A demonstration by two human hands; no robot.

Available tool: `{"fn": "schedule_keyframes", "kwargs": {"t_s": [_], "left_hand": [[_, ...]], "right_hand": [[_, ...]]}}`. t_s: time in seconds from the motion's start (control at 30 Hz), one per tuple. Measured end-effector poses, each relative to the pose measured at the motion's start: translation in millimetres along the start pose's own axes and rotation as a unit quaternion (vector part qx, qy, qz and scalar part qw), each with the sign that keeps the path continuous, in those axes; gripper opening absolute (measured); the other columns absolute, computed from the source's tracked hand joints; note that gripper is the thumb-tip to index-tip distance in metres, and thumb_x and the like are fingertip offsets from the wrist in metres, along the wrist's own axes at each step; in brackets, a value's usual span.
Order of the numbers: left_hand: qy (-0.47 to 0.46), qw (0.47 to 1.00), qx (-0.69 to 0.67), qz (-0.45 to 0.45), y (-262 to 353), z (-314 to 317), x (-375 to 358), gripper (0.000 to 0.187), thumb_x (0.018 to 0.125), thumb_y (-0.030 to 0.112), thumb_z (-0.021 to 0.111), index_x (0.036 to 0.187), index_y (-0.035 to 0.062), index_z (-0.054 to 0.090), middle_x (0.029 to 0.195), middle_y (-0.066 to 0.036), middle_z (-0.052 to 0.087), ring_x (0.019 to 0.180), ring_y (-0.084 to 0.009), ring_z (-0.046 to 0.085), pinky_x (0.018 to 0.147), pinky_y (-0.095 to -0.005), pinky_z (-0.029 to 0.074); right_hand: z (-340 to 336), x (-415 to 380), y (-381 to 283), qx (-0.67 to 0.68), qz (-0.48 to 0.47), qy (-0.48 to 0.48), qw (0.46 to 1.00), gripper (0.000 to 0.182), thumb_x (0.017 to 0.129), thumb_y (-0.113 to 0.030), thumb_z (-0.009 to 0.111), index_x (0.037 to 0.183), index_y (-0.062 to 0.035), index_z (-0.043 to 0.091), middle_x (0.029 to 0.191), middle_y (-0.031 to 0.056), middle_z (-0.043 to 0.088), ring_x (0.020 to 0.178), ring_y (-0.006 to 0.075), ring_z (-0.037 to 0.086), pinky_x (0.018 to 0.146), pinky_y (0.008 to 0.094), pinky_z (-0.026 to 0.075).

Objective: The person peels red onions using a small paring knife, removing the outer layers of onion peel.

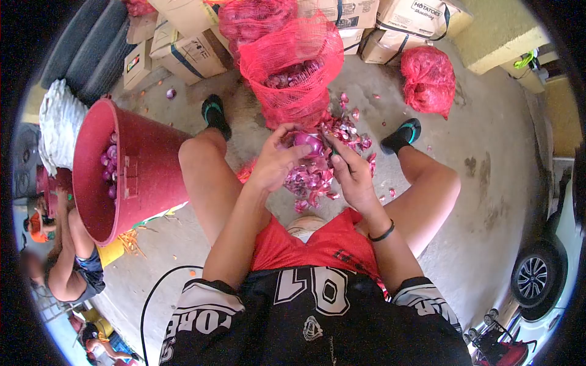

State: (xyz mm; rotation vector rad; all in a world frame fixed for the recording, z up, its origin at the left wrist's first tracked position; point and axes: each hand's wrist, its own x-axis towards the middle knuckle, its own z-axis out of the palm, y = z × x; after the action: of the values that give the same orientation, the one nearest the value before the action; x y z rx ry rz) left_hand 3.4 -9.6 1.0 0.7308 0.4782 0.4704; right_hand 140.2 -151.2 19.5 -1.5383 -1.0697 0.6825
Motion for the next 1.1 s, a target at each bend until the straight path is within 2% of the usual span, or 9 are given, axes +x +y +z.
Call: {"fn": "schedule_keyframes", "kwargs": {"t_s": [0.2, 0.27, 0.33, 0.47, 0.57, 0.77, 0.8, 1.0, 1.1], "left_hand": [[-0.029, 0.998, 0.052, 0.026, -1.6, 4.0, -2.6, 0.055, 0.077, -0.006, 0.07, 0.126, 0.0043, 0.047, 0.121, -0.01, 0.056, 0.107, -0.0219, 0.059, 0.092, -0.037, 0.052], [-0.043, 0.995, 0.065, 0.056, -8.6, 3.6, -2.4, 0.055, 0.082, -0.005, 0.065, 0.131, 0.006, 0.043, 0.121, -0.011, 0.057, 0.109, -0.0246, 0.06, 0.091, -0.0397, 0.054], [-0.043, 0.999, 0.001, 0.033, -1.7, 9.5, -2.7, 0.054, 0.083, -0.005, 0.064, 0.131, 0.0062, 0.043, 0.123, -0.011, 0.056, 0.111, -0.0247, 0.059, 0.093, -0.0407, 0.053], [0.007, 0.997, -0.078, 0.016, -6.1, 6.2, 2.8, 0.053, 0.084, -0.005, 0.061, 0.132, 0.0071, 0.042, 0.125, -0.012, 0.055, 0.113, -0.0257, 0.058, 0.095, -0.0441, 0.051], [0.015, 0.997, -0.052, 0.063, -7.2, 5.9, 4.1, 0.054, 0.084, -0.005, 0.062, 0.132, 0.0069, 0.042, 0.125, -0.013, 0.055, 0.114, -0.0263, 0.057, 0.096, -0.0471, 0.05], [-0.023, 0.998, -0.054, 0.035, -4.6, 1.3, 1.1, 0.054, 0.08, -0.004, 0.067, 0.129, 0.006, 0.045, 0.125, -0.014, 0.055, 0.114, -0.0279, 0.057, 0.096, -0.0482, 0.051], [-0.033, 0.997, -0.054, 0.035, -4.2, 1.8, 1.2, 0.055, 0.08, -0.004, 0.067, 0.129, 0.0058, 0.046, 0.125, -0.014, 0.055, 0.113, -0.0284, 0.058, 0.095, -0.0481, 0.051], [-0.109, 0.989, -0.103, 0.006, 0.5, 2.3, -2.3, 0.057, 0.08, 0.002, 0.067, 0.132, 0.0051, 0.044, 0.128, -0.017, 0.054, 0.114, -0.0312, 0.058, 0.091, -0.0463, 0.054], [-0.115, 0.981, -0.157, -0.008, -1.5, -6.1, -2.2, 0.053, 0.085, 0.009, 0.062, 0.134, 0.0052, 0.043, 0.129, -0.017, 0.053, 0.117, -0.0319, 0.056, 0.092, -0.0447, 0.054]], "right_hand": [[-4.0, 5.5, 11.2, 0.097, 0.12, 0.067, 0.986, 0.037, 0.1, -0.014, 0.048, 0.134, 0.0, 0.051, 0.119, 0.0109, 0.063, 0.104, 0.0139, 0.057, 0.093, 0.0287, 0.043], [-6.5, 6.7, 11.2, 0.097, 0.098, 0.057, 0.989, 0.038, 0.1, -0.015, 0.048, 0.136, -0.0009, 0.05, 0.113, 0.0069, 0.062, 0.096, 0.0117, 0.055, 0.088, 0.0264, 0.044], [-12.1, 5.9, 6.0, 0.083, 0.072, 0.025, 0.994, 0.039, 0.101, -0.016, 0.047, 0.137, -0.0018, 0.049, 0.107, 0.003, 0.061, 0.086, 0.0087, 0.053, 0.079, 0.0236, 0.045], [-5.0, -1.2, -0.1, 0.181, 0.065, -0.061, 0.979, 0.043, 0.103, -0.018, 0.043, 0.144, -0.007, 0.04, 0.077, -0.0031, 0.046, 0.06, 0.0051, 0.039, 0.054, 0.0189, 0.033], [-5.6, 1.5, 2.1, 0.222, 0.092, -0.027, 0.97, 0.044, 0.103, -0.021, 0.042, 0.145, -0.0084, 0.039, 0.081, -0.002, 0.049, 0.06, 0.0052, 0.04, 0.053, 0.0189, 0.034], [-15.6, 12.1, -6.4, 0.376, 0.189, 0.118, 0.899, 0.046, 0.103, -0.025, 0.042, 0.145, -0.009, 0.036, 0.085, 0.0001, 0.053, 0.058, 0.0059, 0.045, 0.049, 0.0193, 0.035], [-16.0, 13.3, -9.3, 0.374, 0.198, 0.135, 0.896, 0.04, 0.103, -0.026, 0.042, 0.139, -0.0082, 0.041, 0.084, 0.0008, 0.051, 0.057, 0.0061, 0.044, 0.047, 0.0198, 0.035], [-24.7, 15.4, -5.5, 0.413, 0.184, 0.121, 0.884, 0.029, 0.103, -0.029, 0.038, 0.122, -0.0087, 0.046, 0.081, 0.001, 0.047, 0.056, 0.0072, 0.041, 0.048, 0.0206, 0.036], [-29.4, 15.3, -3.3, 0.413, 0.175, 0.127, 0.885, 0.029, 0.103, -0.029, 0.038, 0.124, -0.0098, 0.045, 0.081, 0.0012, 0.046, 0.056, 0.0077, 0.041, 0.048, 0.0208, 0.035]]}}
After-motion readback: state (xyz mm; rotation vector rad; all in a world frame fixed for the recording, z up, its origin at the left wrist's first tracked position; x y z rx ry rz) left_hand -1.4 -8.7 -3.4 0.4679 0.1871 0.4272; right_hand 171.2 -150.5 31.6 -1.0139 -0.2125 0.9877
